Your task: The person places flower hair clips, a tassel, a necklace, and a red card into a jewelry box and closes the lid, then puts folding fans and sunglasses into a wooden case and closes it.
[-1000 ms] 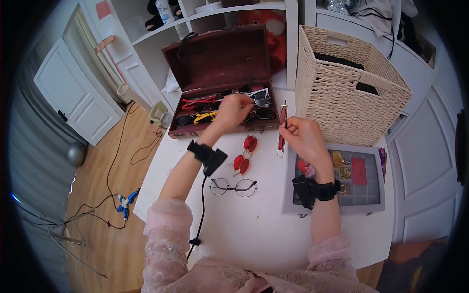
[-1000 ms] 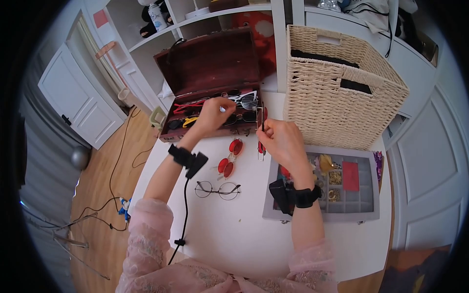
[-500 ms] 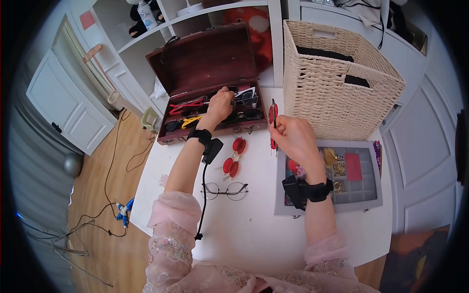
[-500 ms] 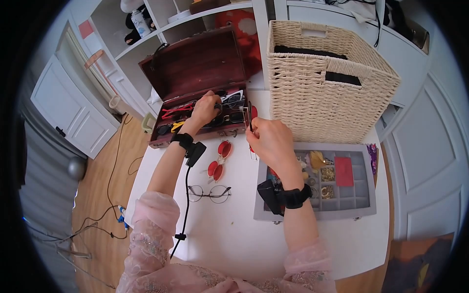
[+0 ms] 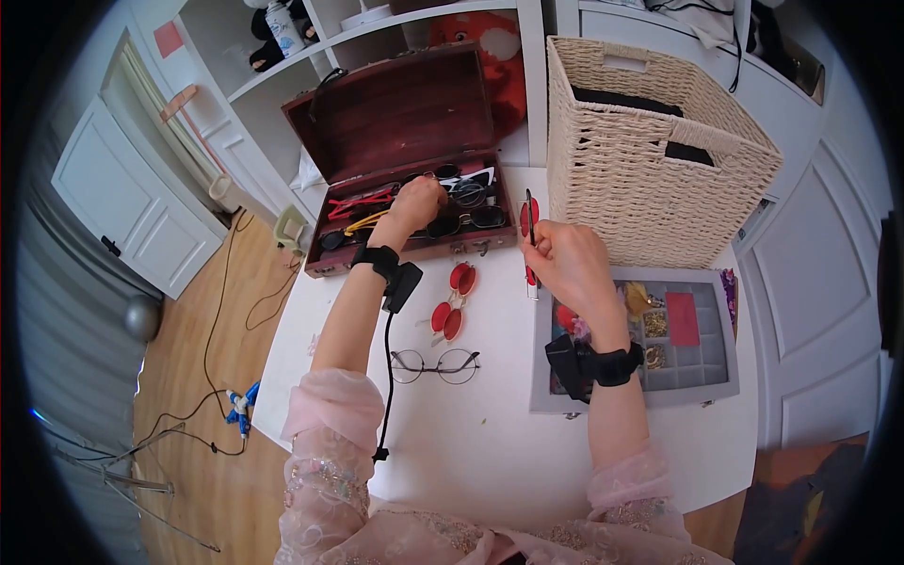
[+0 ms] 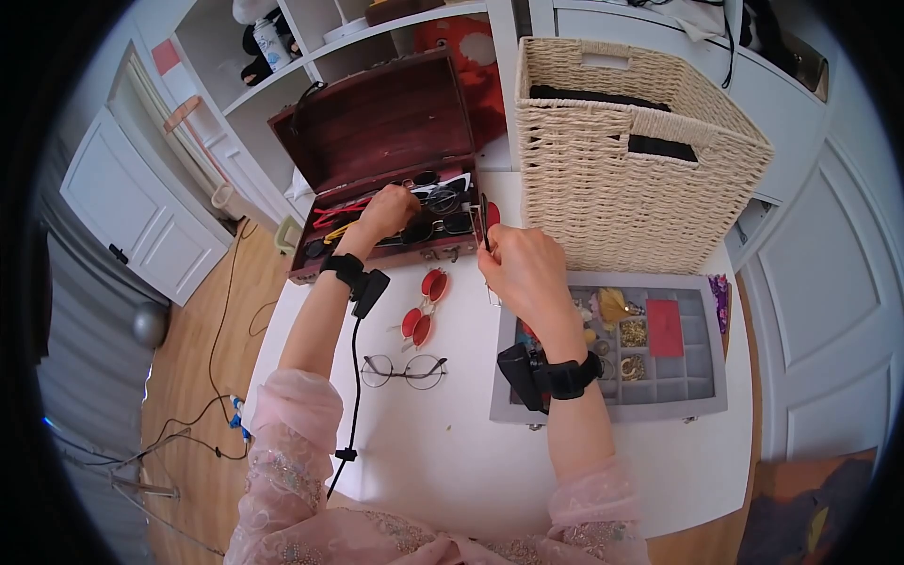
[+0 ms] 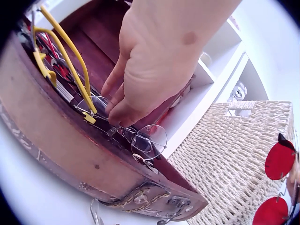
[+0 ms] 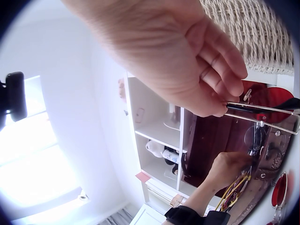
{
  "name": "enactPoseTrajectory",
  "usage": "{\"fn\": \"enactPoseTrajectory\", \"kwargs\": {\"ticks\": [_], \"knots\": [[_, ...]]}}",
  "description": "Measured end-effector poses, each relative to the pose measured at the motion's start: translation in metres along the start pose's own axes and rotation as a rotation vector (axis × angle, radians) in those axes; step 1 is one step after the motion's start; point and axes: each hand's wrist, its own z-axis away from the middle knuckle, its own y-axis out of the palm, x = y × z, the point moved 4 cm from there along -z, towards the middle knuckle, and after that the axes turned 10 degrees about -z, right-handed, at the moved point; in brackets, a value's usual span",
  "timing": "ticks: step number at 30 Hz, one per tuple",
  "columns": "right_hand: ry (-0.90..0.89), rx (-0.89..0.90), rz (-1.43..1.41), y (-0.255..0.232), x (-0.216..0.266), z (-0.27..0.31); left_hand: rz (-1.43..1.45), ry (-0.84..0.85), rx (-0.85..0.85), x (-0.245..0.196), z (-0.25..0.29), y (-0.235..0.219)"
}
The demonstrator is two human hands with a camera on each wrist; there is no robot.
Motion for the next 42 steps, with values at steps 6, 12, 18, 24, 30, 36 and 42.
{"fn": "enactPoseTrajectory", "kwargs": {"ticks": [6,12,18,24,30,36,42], "knots": [[-0.025,-0.028,0.020,0.001,-0.002,0.000,0.139,-0.020,-0.038,0.003,0.002,-0.002],[0.017,0.024,0.008,0.001,0.001,0.000,0.097,-0.112,-0.030,-0.015,0.006,-0.015],[0.023,0.022,0.013,0.001,0.000,0.000,0.161,0.077,0.005,-0.031,0.011,0.011],[0.028,0.028,0.003,0.001,0.002,0.000,0.121,0.081,0.064,-0.028,0.011,0.023],[-0.005,-0.009,0.008,0.002,-0.001,-0.001,0.214,0.019,-0.077,-0.046,0.010,0.008],[0.021,0.019,0.010,0.001,0.001,-0.001,0.232,0.054,-0.298,-0.050,0.003,-0.010],[0.032,0.026,0.022,0.001,0.002,0.000,0.394,0.008,-0.277,-0.039,-0.006,-0.001]]}}
